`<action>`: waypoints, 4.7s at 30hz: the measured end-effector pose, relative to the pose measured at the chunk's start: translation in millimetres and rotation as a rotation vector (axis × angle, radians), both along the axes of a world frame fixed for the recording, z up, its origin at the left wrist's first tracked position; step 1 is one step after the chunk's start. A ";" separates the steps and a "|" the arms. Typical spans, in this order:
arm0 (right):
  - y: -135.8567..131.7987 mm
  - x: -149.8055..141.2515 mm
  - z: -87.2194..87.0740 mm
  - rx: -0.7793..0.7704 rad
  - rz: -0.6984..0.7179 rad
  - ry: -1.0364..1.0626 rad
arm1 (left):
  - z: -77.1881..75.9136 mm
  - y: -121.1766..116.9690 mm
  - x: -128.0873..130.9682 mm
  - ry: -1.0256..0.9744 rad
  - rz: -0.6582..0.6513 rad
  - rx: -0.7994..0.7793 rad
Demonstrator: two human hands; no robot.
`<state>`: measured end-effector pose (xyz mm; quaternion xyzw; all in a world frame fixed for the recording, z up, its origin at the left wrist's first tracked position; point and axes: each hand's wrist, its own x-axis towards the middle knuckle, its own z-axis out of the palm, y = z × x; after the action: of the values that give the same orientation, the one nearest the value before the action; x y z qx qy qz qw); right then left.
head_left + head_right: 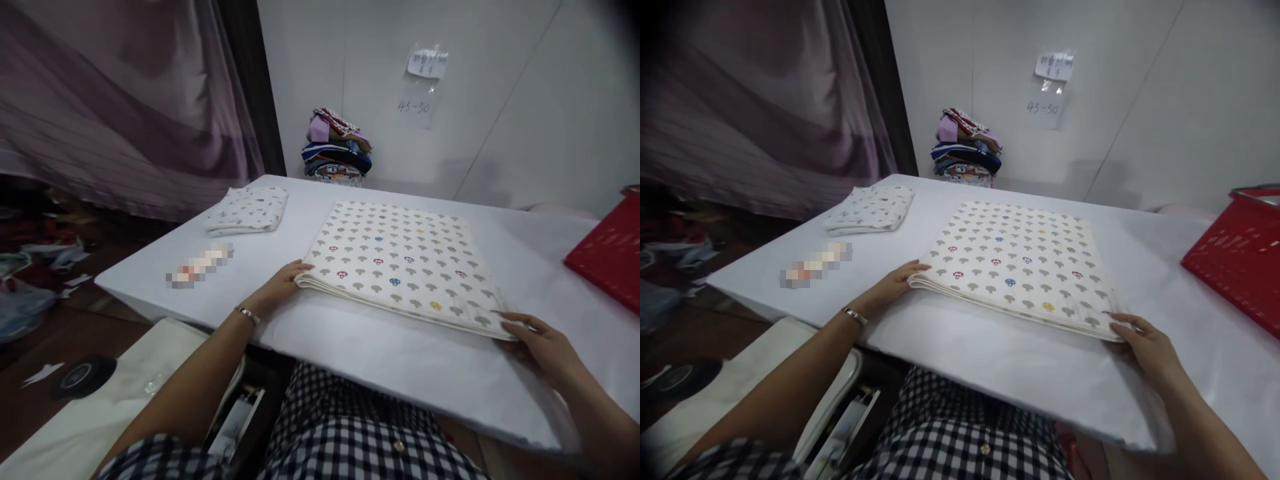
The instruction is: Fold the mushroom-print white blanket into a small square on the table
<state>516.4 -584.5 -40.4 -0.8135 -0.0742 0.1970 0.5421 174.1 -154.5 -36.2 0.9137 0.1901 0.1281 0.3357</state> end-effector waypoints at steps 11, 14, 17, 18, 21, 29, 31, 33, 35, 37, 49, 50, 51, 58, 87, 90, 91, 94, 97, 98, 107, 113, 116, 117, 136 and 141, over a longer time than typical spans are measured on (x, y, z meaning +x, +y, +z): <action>-16.8 0.4 10.3 -0.879 0.304 -0.679 | -5.6 -22.2 -14.9 -0.011 0.055 0.303; -1.5 -19.7 16.3 -0.794 0.339 -0.937 | 4.4 -44.5 -9.9 0.022 0.012 0.388; 35.2 -41.3 20.3 -0.498 0.599 -1.089 | 16.9 -72.9 13.1 -0.009 -0.121 0.432; 49.7 -46.9 20.5 -0.412 0.711 -1.103 | 19.1 -81.2 23.5 -0.024 -0.157 0.441; 87.8 -56.4 18.3 -0.287 0.974 -1.108 | 16.7 -96.3 54.1 -0.038 -0.222 0.449; 110.0 -55.8 13.4 -0.187 1.052 -1.055 | -1.2 -87.8 76.8 -0.158 -0.278 0.432; 110.3 -56.6 14.4 -0.166 1.016 -1.034 | -1.0 -88.3 76.3 -0.158 -0.261 0.444; 111.8 -58.5 15.0 -0.156 0.999 -1.009 | -0.1 -91.6 76.8 -0.154 -0.232 0.460; 113.7 -60.6 14.8 -0.141 0.989 -0.972 | 0.8 -97.2 78.2 -0.169 -0.194 0.480; 115.0 -62.0 13.7 -0.132 0.971 -0.926 | 2.0 -104.4 80.3 -0.195 -0.183 0.521; 110.8 -68.9 5.4 -0.100 0.836 -1.051 | 1.9 -123.4 102.5 -0.159 -0.350 0.771; 110.8 -69.2 5.2 -0.111 0.841 -1.072 | 1.1 -123.5 103.3 -0.156 -0.358 0.785; 110.9 -69.4 5.1 -0.120 0.848 -1.089 | 0.5 -123.8 103.7 -0.154 -0.369 0.794; 111.0 -71.0 3.4 -0.107 0.870 -1.133 | 1.6 -128.4 100.0 -0.241 -0.382 0.683; 103.3 -72.1 -1.7 -0.328 1.000 -1.268 | -10.4 -129.7 95.0 -0.167 -0.379 0.807; 101.9 -71.2 -5.3 -0.314 1.013 -1.302 | -8.6 -130.7 94.3 -0.146 -0.392 0.850; 101.5 -71.1 -5.9 -0.318 1.011 -1.314 | -8.2 -130.9 94.4 -0.148 -0.391 0.857; 101.1 -71.8 -5.9 -0.336 1.027 -1.336 | -7.8 -131.4 95.1 -0.144 -0.390 0.877; 101.6 -72.6 -5.1 -0.319 1.023 -1.348 | -8.6 -130.9 94.6 -0.140 -0.393 0.899; 101.8 -72.7 -5.3 -0.301 1.008 -1.350 | -9.0 -130.6 94.1 -0.147 -0.395 0.901; 102.7 -74.6 -4.3 -0.227 1.018 -1.344 | -8.9 -130.2 87.9 -0.186 -0.417 0.873; 102.2 -77.5 1.5 -0.217 1.045 -1.290 | -4.5 -128.7 86.0 -0.165 -0.422 0.803; 101.8 -78.4 3.1 -0.185 1.060 -1.279 | -6.7 -128.0 86.6 -0.145 -0.377 0.824; 101.7 -78.8 3.9 -0.182 1.062 -1.274 | -7.7 -128.0 87.0 -0.133 -0.365 0.832; 101.2 -76.3 -1.8 -0.223 0.935 -1.380 | 0.6 -132.3 89.2 -0.024 -0.323 0.771; 101.1 -73.5 1.8 -0.153 0.885 -1.346 | 1.0 -131.3 89.5 -0.048 -0.308 0.771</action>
<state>442.9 -483.4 -38.6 -0.6877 -0.6862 -0.1341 0.1956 263.6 -285.8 -35.2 0.9870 -0.0185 0.1595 -0.0116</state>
